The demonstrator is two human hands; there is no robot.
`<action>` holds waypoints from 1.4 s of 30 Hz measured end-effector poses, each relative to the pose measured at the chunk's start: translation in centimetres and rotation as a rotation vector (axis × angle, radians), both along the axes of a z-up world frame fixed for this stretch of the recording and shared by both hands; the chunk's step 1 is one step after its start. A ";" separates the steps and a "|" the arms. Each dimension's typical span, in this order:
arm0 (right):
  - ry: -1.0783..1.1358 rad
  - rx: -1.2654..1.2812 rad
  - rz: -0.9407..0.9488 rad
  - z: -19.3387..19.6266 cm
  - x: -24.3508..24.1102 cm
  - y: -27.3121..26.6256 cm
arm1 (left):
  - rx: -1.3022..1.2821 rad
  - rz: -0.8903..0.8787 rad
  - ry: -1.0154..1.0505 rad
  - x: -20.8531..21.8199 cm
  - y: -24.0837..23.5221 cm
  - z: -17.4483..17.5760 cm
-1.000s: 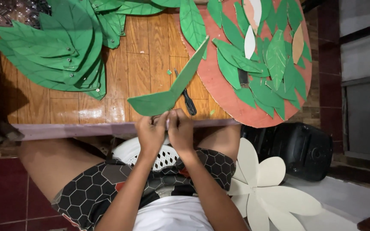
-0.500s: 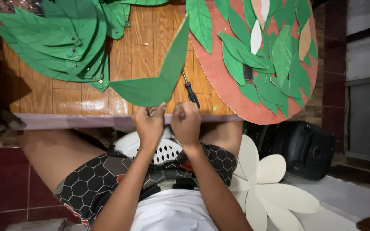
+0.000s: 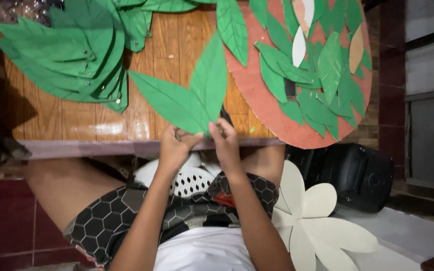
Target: Attaching green paper leaves to a craft base using a small screwdriver.
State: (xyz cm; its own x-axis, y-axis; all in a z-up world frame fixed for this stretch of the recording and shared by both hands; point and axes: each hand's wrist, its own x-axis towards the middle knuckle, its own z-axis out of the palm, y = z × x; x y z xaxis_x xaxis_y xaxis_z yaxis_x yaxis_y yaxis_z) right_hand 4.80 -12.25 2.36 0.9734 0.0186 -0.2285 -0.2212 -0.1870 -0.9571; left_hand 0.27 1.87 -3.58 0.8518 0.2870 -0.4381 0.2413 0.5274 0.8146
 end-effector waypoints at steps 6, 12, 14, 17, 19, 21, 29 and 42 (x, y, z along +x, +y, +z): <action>0.135 0.489 -0.247 3.0 0.4 -0.2 | -0.124 0.006 0.080 0.5 -0.3 4.1; 0.131 0.553 -0.319 3.9 1.7 -1.8 | 0.235 -0.042 0.082 1.6 1.6 4.2; 0.122 0.571 -0.372 3.0 0.8 -2.6 | 0.260 -0.077 0.110 2.4 0.7 5.3; 0.119 0.569 -0.446 1.5 0.8 -5.2 | 0.069 -0.027 0.085 8.0 -2.5 6.9; 0.138 0.550 -0.477 1.0 2.1 -6.1 | -0.144 0.053 0.048 11.4 -3.8 11.2; 0.007 0.566 -0.511 1.0 1.4 -6.4 | 0.059 -0.285 -0.101 11.5 -4.3 18.2; 0.315 0.010 0.015 13.0 4.3 -9.9 | 0.474 -0.168 -0.105 2.1 -7.1 11.8; -0.342 -0.974 -0.361 -4.0 21.7 -35.8 | 0.537 0.140 -0.075 -1.5 -0.6 9.8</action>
